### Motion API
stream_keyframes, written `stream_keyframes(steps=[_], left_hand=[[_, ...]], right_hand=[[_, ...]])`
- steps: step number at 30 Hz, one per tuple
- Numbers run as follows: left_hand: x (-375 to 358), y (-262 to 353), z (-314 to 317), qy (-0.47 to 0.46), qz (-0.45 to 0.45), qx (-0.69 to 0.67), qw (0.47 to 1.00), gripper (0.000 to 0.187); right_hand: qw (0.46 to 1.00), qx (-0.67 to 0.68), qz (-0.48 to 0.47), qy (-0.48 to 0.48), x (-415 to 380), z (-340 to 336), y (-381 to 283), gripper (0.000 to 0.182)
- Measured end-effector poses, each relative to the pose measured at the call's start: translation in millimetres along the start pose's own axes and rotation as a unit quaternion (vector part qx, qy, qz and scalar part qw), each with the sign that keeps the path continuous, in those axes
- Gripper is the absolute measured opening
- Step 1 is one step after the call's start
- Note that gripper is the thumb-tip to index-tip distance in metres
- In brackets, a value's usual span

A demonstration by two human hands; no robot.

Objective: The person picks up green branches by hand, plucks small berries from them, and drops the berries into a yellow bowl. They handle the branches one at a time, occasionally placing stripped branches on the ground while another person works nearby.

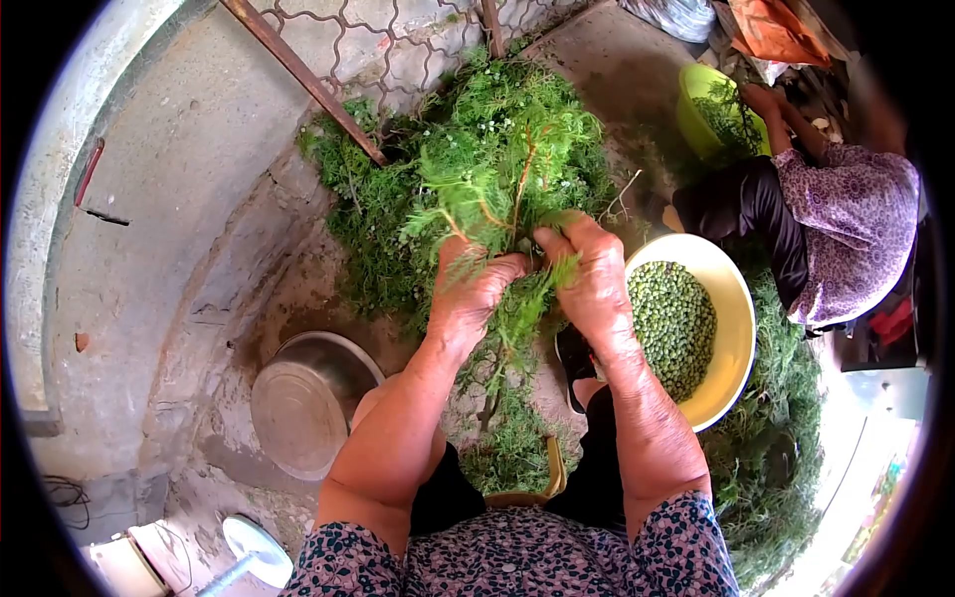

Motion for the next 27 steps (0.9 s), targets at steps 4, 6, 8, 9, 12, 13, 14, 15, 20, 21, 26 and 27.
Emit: stream_keyframes(steps=[4, 6, 8, 9, 12, 13, 14, 15, 20, 21, 26, 27], left_hand=[[-3.1, 13.7, 1.5, 0.006, 0.037, 0.01, 0.999, 0.021], [-0.8, 21.4, 3.9, 0.001, 0.049, 0.069, 0.996, 0.021], [2.0, 17.5, -1.1, -0.003, 0.061, 0.128, 0.99, 0.02], [4.8, 12.6, -10.5, -0.012, 0.103, 0.235, 0.967, 0.02], [2.3, 21.1, -2.7, -0.003, 0.12, 0.203, 0.972, 0.019], [4.0, 23.0, -1.1, -0.025, 0.158, 0.231, 0.96, 0.017], [4.8, 22.8, 0.1, -0.047, 0.195, 0.258, 0.945, 0.016], [5.7, 19.7, -1.6, -0.04, 0.203, 0.256, 0.944, 0.016], [-16.2, 26.3, 0.2, -0.034, 0.074, 0.112, 0.99, 0.021], [-16.4, 30.5, 3.3, -0.077, 0.107, 0.149, 0.98, 0.021], [-6.7, -19.8, -14.0, -0.047, -0.016, -0.013, 0.999, 0.026], [-9.3, 2.1, 0.1, -0.107, 0.047, 0.046, 0.992, 0.028]], right_hand=[[0.978, 0.159, 0.132, -0.037, 6.9, 0.4, 26.3, 0.02], [0.981, 0.18, 0.057, -0.043, 4.4, 0.9, 15.8, 0.023], [0.995, 0.056, -0.077, -0.019, -4.7, -0.8, -12.4, 0.026], [0.995, 0.008, -0.098, -0.014, -6.5, 0.3, -17.0, 0.024], [0.995, -0.043, -0.081, -0.033, -5.5, 5.6, -13.6, 0.02], [0.995, -0.043, -0.081, -0.032, -5.2, 5.0, -13.4, 0.02], [0.995, -0.055, -0.074, -0.037, -4.4, 6.3, -12.2, 0.018], [0.994, -0.068, -0.068, -0.043, -3.7, 7.3, -11.7, 0.017], [0.989, 0.08, 0.085, -0.085, 0.3, 3.3, 1.3, 0.011], [0.961, 0.173, 0.183, -0.116, -0.7, 7.3, 16.3, 0.009], [0.817, 0.513, 0.234, -0.123, 4.9, 2.4, 35.1, 0.009], [0.796, 0.54, 0.252, -0.103, 5.4, -0.2, 31.7, 0.009]])
Point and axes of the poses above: each hand's wrist, its own x-axis towards the middle knuckle, its own z-axis out of the palm, y = z × x, the point moved 9 cm from there along x, towards the middle knuckle, and after that the axes turned 14 degrees about z, right-handed, at the moved point
